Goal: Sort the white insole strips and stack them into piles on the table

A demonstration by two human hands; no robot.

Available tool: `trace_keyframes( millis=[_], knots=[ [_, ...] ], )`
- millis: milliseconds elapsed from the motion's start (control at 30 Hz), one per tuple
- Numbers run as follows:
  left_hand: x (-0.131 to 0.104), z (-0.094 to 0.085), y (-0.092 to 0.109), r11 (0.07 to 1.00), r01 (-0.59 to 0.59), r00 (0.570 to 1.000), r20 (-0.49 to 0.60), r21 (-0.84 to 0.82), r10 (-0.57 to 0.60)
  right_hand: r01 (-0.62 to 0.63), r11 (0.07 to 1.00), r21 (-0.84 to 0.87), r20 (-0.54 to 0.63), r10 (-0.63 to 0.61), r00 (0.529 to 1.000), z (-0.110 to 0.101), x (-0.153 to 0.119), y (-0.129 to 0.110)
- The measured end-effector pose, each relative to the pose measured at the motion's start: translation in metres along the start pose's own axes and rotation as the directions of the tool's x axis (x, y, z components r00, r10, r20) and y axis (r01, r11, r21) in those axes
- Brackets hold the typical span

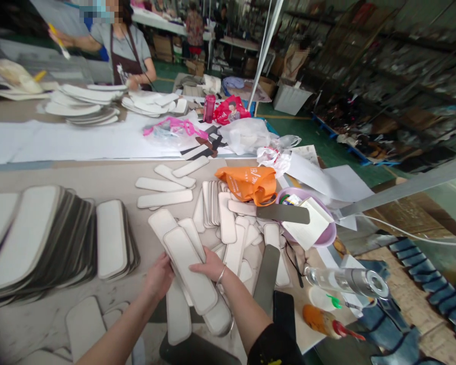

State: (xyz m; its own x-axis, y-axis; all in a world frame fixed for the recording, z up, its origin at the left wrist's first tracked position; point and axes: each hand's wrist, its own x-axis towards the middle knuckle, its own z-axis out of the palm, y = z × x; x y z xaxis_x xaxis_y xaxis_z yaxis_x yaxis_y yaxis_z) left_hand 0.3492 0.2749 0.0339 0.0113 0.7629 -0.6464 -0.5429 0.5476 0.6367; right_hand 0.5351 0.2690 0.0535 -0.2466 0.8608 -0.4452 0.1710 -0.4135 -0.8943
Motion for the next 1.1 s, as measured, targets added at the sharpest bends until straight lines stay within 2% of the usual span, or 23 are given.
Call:
trace_keyframes(
  millis=[100,200,267,367,467,567,667,767,833,900,967,1100],
  knots=[
    [-0.012,0.017,0.004,0.984,0.001,0.998,0.055,-0.180,0.010,0.050,0.968,-0.245,-0.035,-0.060,0.998,0.015,0.000,-0.009],
    [-0.019,0.023,0.010,0.970,0.016,0.997,0.073,-0.244,0.002,0.045,0.877,-0.479,-0.055,-0.081,0.995,0.023,-0.006,-0.027],
    [-0.015,0.022,0.013,0.976,0.010,0.999,0.038,-0.219,-0.001,0.014,0.769,-0.639,-0.096,-0.098,0.991,0.027,-0.010,-0.041],
    [0.002,0.016,0.016,0.996,-0.001,0.995,-0.099,-0.090,-0.008,-0.042,0.593,-0.804,-0.146,-0.128,0.981,0.034,-0.011,-0.052],
    [0.018,0.008,0.014,1.000,-0.011,0.974,-0.228,-0.006,0.010,-0.082,0.472,-0.878,-0.155,-0.119,0.981,0.042,0.000,-0.044],
    [0.021,0.001,0.007,1.000,0.000,0.977,-0.215,0.017,0.003,-0.107,0.414,-0.904,-0.168,-0.113,0.979,0.045,0.016,-0.024],
    [0.013,-0.005,0.002,0.999,-0.003,0.989,-0.150,0.049,0.010,-0.151,0.471,-0.869,-0.195,-0.045,0.980,0.041,0.023,-0.009],
    [0.003,-0.003,0.005,0.994,-0.044,0.995,-0.089,0.101,0.053,-0.131,0.615,-0.778,-0.186,-0.027,0.982,0.033,0.019,-0.013],
    [-0.003,0.005,0.014,0.983,-0.137,0.991,0.033,0.124,0.134,-0.040,0.738,-0.674,-0.179,-0.110,0.978,0.030,0.013,-0.025],
    [-0.011,0.018,0.027,0.958,-0.248,0.959,0.174,0.147,0.222,0.099,0.824,-0.557,-0.181,-0.237,0.955,0.028,0.007,-0.042],
    [-0.021,0.036,0.043,0.925,-0.337,0.923,0.256,0.178,0.287,0.238,0.854,-0.462,-0.194,-0.360,0.913,0.027,0.002,-0.058],
    [-0.040,0.062,0.067,0.840,-0.480,0.855,0.346,0.251,0.386,0.445,0.828,-0.340,-0.244,-0.535,0.809,0.021,0.000,-0.078]
  ],
)
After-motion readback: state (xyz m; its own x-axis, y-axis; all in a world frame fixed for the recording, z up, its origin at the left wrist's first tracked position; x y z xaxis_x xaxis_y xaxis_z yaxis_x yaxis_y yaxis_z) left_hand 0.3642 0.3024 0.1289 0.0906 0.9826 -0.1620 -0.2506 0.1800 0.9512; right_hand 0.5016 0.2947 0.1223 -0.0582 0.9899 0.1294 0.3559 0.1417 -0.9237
